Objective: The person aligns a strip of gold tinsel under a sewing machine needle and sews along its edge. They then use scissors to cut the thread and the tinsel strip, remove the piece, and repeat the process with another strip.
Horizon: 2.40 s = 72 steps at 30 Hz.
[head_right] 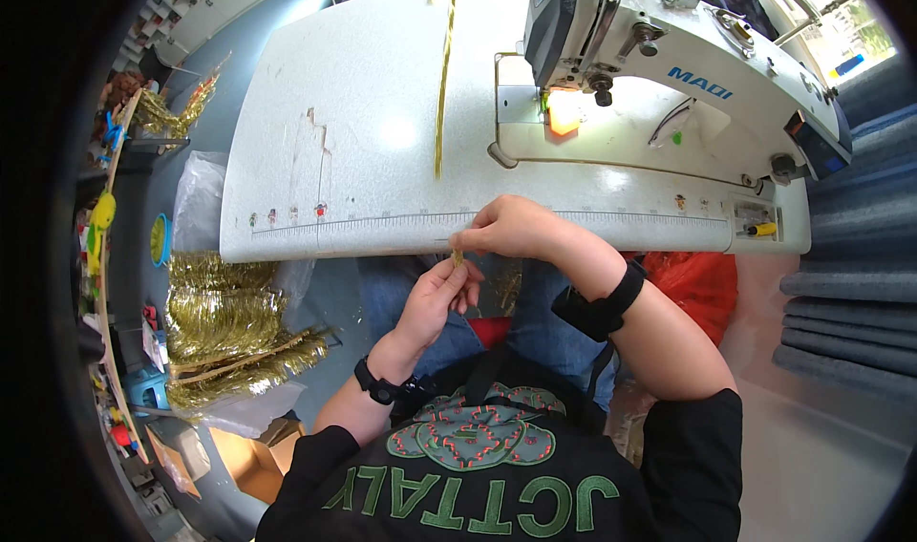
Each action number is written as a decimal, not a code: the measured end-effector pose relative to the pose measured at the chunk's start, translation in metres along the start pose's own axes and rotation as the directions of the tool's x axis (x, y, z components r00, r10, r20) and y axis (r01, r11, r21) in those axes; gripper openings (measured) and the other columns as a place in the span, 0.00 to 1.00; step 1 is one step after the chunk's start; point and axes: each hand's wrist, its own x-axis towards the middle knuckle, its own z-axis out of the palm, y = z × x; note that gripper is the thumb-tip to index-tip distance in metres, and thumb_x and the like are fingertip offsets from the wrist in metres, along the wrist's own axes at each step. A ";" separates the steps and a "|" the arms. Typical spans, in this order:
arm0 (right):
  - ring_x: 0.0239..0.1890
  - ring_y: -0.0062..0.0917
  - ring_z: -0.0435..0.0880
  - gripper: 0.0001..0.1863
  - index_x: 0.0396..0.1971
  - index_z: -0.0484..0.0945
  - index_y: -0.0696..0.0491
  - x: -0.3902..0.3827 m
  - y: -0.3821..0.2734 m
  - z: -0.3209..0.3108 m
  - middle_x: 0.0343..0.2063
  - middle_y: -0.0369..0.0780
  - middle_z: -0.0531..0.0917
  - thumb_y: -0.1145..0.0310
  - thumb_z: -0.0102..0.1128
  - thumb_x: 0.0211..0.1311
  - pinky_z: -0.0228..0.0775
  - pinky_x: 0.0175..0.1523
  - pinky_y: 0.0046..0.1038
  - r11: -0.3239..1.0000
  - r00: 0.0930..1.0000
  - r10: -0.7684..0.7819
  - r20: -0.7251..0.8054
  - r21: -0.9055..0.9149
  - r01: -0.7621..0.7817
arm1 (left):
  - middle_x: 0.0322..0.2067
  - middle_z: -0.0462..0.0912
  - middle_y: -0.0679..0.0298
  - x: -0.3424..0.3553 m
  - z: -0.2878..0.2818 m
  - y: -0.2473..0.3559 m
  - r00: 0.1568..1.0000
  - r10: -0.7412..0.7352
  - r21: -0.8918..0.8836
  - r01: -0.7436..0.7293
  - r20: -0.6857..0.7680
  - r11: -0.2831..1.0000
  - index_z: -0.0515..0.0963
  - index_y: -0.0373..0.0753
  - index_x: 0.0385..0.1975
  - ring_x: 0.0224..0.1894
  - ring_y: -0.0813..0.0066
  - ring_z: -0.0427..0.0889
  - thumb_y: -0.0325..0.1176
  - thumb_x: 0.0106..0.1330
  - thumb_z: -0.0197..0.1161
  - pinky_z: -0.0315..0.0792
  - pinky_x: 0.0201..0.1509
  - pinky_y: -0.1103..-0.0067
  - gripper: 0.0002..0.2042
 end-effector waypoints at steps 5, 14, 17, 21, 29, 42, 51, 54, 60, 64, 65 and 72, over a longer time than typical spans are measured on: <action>0.24 0.25 0.78 0.30 0.28 0.86 0.60 -0.017 0.020 0.001 0.22 0.42 0.84 0.42 0.67 0.65 0.73 0.36 0.31 0.990 0.980 0.010 -0.197 0.142 0.018 | 0.35 0.85 0.62 -0.004 0.004 0.014 0.957 0.288 0.600 -0.221 -0.018 0.769 0.84 0.37 0.43 0.33 0.68 0.81 0.35 0.78 0.59 0.75 0.41 0.76 0.10; 0.30 0.33 0.84 0.18 0.48 0.83 0.57 -0.069 0.086 -0.042 0.29 0.46 0.86 0.55 0.64 0.74 0.75 0.38 0.32 0.994 0.636 -0.075 -0.768 -0.010 0.105 | 0.34 0.83 0.64 0.040 0.016 0.071 0.964 0.257 0.534 -0.179 -0.074 0.827 0.83 0.33 0.46 0.36 0.77 0.82 0.30 0.80 0.56 0.75 0.44 0.77 0.10; 0.35 0.36 0.87 0.19 0.49 0.83 0.56 -0.075 0.114 -0.065 0.38 0.47 0.87 0.55 0.62 0.75 0.77 0.41 0.34 0.988 0.437 -0.147 -0.888 -0.155 0.018 | 0.28 0.78 0.70 0.089 0.016 0.102 0.946 0.281 0.634 -0.119 -0.161 0.764 0.83 0.34 0.46 0.29 0.81 0.75 0.32 0.79 0.57 0.72 0.36 0.77 0.10; 0.35 0.36 0.85 0.19 0.49 0.83 0.56 -0.076 0.145 -0.083 0.39 0.46 0.85 0.54 0.62 0.75 0.77 0.41 0.34 0.959 0.361 -0.170 -0.917 -0.238 -0.153 | 0.25 0.78 0.66 0.171 0.020 0.133 0.938 0.322 0.842 -0.068 -0.129 0.535 0.85 0.34 0.46 0.27 0.76 0.74 0.33 0.72 0.65 0.71 0.36 0.76 0.10; 0.27 0.31 0.80 0.20 0.45 0.83 0.56 -0.062 0.168 -0.056 0.31 0.41 0.81 0.52 0.66 0.71 0.73 0.35 0.33 0.958 0.203 -0.245 -0.948 -0.269 -0.096 | 0.33 0.89 0.52 0.243 0.025 0.125 0.927 0.368 0.964 -0.037 -0.065 0.264 0.87 0.31 0.40 0.36 0.59 0.87 0.33 0.62 0.74 0.79 0.44 0.69 0.13; 0.24 0.31 0.76 0.19 0.41 0.83 0.57 -0.059 0.166 -0.056 0.26 0.40 0.77 0.54 0.68 0.69 0.69 0.31 0.34 0.953 0.154 -0.275 -0.949 -0.290 -0.090 | 0.30 0.89 0.50 0.235 0.029 0.116 0.926 0.375 0.998 -0.057 0.044 0.024 0.89 0.38 0.38 0.37 0.54 0.89 0.35 0.68 0.68 0.82 0.43 0.67 0.09; 0.24 0.32 0.77 0.18 0.41 0.83 0.56 -0.060 0.166 -0.056 0.26 0.39 0.77 0.54 0.69 0.69 0.69 0.32 0.34 0.951 0.159 -0.276 -0.948 -0.293 -0.097 | 0.29 0.88 0.51 0.241 0.028 0.108 0.840 0.495 0.969 -0.134 0.221 -0.205 0.86 0.34 0.34 0.34 0.53 0.89 0.35 0.67 0.68 0.84 0.39 0.66 0.10; 0.24 0.32 0.77 0.18 0.40 0.83 0.56 -0.060 0.166 -0.056 0.26 0.39 0.77 0.55 0.69 0.68 0.69 0.32 0.35 0.949 0.165 -0.275 -0.947 -0.295 -0.113 | 0.28 0.86 0.47 0.244 0.026 0.108 0.832 0.521 0.981 -0.138 0.191 -0.138 0.86 0.30 0.30 0.33 0.50 0.88 0.34 0.62 0.71 0.82 0.39 0.66 0.10; 0.26 0.30 0.78 0.19 0.42 0.83 0.57 -0.062 0.165 -0.056 0.30 0.40 0.79 0.54 0.69 0.69 0.70 0.33 0.31 0.947 0.198 -0.254 -0.947 -0.286 -0.149 | 0.28 0.86 0.47 0.245 0.023 0.109 0.837 0.531 0.991 -0.128 0.131 -0.043 0.85 0.32 0.32 0.32 0.49 0.88 0.30 0.62 0.71 0.82 0.38 0.66 0.07; 0.24 0.33 0.76 0.18 0.40 0.84 0.56 -0.060 0.164 -0.057 0.25 0.39 0.77 0.54 0.69 0.68 0.68 0.32 0.35 0.946 0.164 -0.281 -0.945 -0.302 -0.120 | 0.23 0.84 0.46 0.245 0.021 0.109 0.800 0.593 0.971 -0.207 0.096 0.122 0.84 0.29 0.27 0.24 0.56 0.85 0.31 0.62 0.73 0.76 0.31 0.70 0.10; 0.24 0.33 0.76 0.18 0.40 0.84 0.56 -0.060 0.164 -0.057 0.25 0.40 0.77 0.54 0.69 0.69 0.69 0.32 0.35 0.946 0.166 -0.282 -0.945 -0.303 -0.118 | 0.23 0.84 0.46 0.244 0.020 0.110 0.814 0.576 0.965 -0.207 0.076 0.164 0.85 0.29 0.28 0.23 0.57 0.84 0.31 0.63 0.73 0.76 0.31 0.71 0.10; 0.25 0.32 0.77 0.18 0.40 0.84 0.56 -0.061 0.164 -0.056 0.26 0.39 0.78 0.53 0.69 0.69 0.70 0.32 0.33 0.947 0.176 -0.270 -0.947 -0.294 -0.130 | 0.25 0.85 0.47 0.241 0.015 0.106 0.795 0.558 0.954 -0.300 0.237 0.022 0.88 0.31 0.35 0.26 0.57 0.85 0.32 0.63 0.73 0.77 0.33 0.70 0.09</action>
